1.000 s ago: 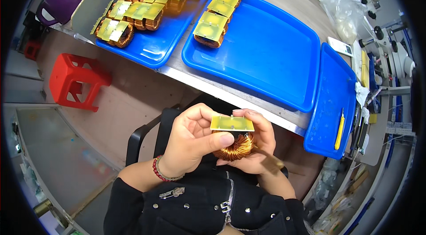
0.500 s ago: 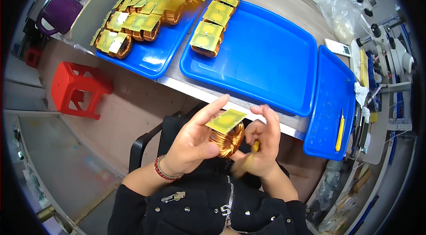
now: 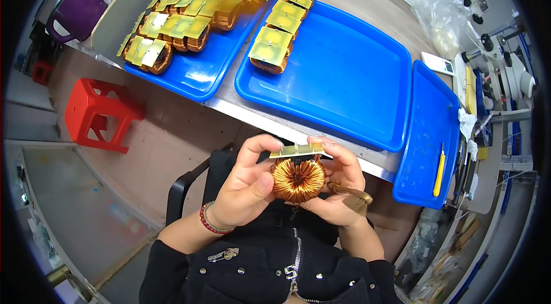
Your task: The person repeatedly picks up small copper-wound toroidal inductors from a blue tray and brushes them with a small brush. They rotate the components to clean different sides and place them back on the tray. The workspace includes multiple trays of similar components and various tools.
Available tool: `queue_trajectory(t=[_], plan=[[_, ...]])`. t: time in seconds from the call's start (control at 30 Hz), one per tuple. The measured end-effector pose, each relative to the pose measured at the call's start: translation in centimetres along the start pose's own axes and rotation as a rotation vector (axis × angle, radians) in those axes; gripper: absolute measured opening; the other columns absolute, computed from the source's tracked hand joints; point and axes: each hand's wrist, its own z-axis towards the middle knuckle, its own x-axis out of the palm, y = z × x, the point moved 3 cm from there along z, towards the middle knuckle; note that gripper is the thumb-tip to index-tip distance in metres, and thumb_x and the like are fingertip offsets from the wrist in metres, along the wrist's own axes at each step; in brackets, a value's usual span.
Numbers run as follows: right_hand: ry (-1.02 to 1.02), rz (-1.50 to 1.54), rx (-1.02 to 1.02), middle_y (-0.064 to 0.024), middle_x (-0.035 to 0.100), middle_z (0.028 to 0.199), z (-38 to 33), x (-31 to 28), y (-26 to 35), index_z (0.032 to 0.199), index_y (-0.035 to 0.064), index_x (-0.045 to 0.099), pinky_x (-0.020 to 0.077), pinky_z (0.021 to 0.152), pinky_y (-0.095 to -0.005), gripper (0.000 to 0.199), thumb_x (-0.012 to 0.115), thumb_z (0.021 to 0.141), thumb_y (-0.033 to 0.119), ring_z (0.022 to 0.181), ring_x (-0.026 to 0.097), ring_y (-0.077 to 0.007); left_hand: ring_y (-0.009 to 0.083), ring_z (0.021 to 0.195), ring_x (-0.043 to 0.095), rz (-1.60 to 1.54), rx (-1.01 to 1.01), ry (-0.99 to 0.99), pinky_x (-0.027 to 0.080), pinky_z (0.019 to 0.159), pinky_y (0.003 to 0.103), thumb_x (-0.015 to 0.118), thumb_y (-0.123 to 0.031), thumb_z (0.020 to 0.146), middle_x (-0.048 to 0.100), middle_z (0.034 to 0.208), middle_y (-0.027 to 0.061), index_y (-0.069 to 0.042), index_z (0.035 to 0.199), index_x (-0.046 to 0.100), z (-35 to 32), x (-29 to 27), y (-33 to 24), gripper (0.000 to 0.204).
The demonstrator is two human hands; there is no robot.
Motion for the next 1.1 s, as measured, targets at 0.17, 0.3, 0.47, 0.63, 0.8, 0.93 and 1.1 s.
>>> queue_trajectory(t=[0.17, 0.3, 0.47, 0.63, 0.8, 0.93, 1.1], plan=[[-0.018, -0.145, -0.083, -0.0134, 0.045, 0.126, -0.1, -0.6, -0.2, 0.12, 0.0057, 0.043, 0.0362, 0.052, -0.0145, 0.071, 0.075, 0.058, -0.007, 0.064, 0.045, -0.0027, 0.0223, 0.117, 0.043, 0.26, 0.091, -0.109, 0.04, 0.095, 0.036, 0.049, -0.016, 0.091, 0.04, 0.127, 0.0156, -0.005, 0.131, 0.029, 0.2, 0.5, -0.6, 0.045], [0.007, -0.107, -0.098, -0.0134, 0.043, 0.127, 0.1, -0.4, -0.2, 0.121, 0.0062, 0.042, 0.0362, 0.052, -0.0145, 0.073, 0.075, 0.058, -0.007, 0.066, 0.047, -0.0025, 0.0213, 0.117, 0.044, 0.177, 0.054, -0.111, 0.038, 0.096, 0.035, 0.048, -0.022, 0.091, 0.04, 0.128, 0.014, -0.003, 0.136, 0.022, 0.0, 0.5, -0.7, 0.055], [0.113, 0.182, 0.025, -0.0141, 0.039, 0.129, 0.2, 1.1, -0.7, 0.125, 0.0054, 0.035, 0.0393, 0.07, -0.0235, 0.079, 0.076, 0.059, -0.007, 0.092, 0.048, -0.0122, 0.0181, 0.117, 0.043, -0.05, -0.022, -0.049, 0.034, 0.099, 0.033, 0.041, -0.038, 0.092, 0.04, 0.128, 0.0126, -0.002, 0.138, 0.012, 0.1, -0.4, 0.4, 0.065], [0.12, 0.098, 0.102, -0.0111, 0.04, 0.127, 0.3, 2.0, -1.2, 0.128, 0.0027, 0.031, 0.0423, 0.071, -0.0241, 0.081, 0.077, 0.062, -0.002, 0.09, 0.052, -0.0126, 0.0227, 0.116, 0.043, -0.006, -0.024, -0.154, 0.035, 0.098, 0.037, 0.031, -0.042, 0.094, 0.044, 0.123, 0.0156, -0.002, 0.137, 0.017, -0.1, 0.7, -0.3, 0.06], [-0.14, -0.163, 0.137, -0.0127, 0.051, 0.112, 0.1, 0.2, 0.4, 0.125, -0.0025, 0.036, 0.0416, 0.06, -0.0219, 0.071, 0.071, 0.075, 0.034, 0.069, 0.051, -0.0082, 0.0253, 0.103, 0.05, -0.039, 0.023, -0.174, 0.043, 0.084, 0.037, 0.024, -0.044, 0.095, 0.045, 0.116, 0.0171, -0.011, 0.135, 0.025, -1.1, -0.8, -0.2, 0.051], [0.085, -1.082, -0.497, -0.0067, 0.059, 0.08, -0.6, 1.4, 2.7, 0.081, 0.0072, 0.057, 0.0337, 0.044, -0.0229, 0.019, 0.07, 0.072, 0.019, 0.053, 0.049, -0.0111, 0.0264, 0.098, 0.051, 0.026, 0.065, -0.267, 0.043, 0.077, 0.035, 0.025, -0.043, 0.095, 0.046, 0.114, 0.0174, -0.011, 0.131, 0.03, -1.4, -1.3, -0.1, 0.048], [-0.198, -1.313, -0.402, -0.0097, 0.06, 0.085, 2.3, -1.1, 3.1, 0.069, 0.0055, 0.057, 0.0345, 0.041, -0.0288, 0.012, 0.069, 0.065, 0.007, 0.049, 0.051, -0.0168, 0.0261, 0.094, 0.052, 0.016, 0.083, -0.397, 0.043, 0.072, 0.032, 0.025, -0.04, 0.096, 0.047, 0.11, 0.0163, -0.01, 0.13, 0.032, -1.7, -2.5, -0.6, 0.046]])
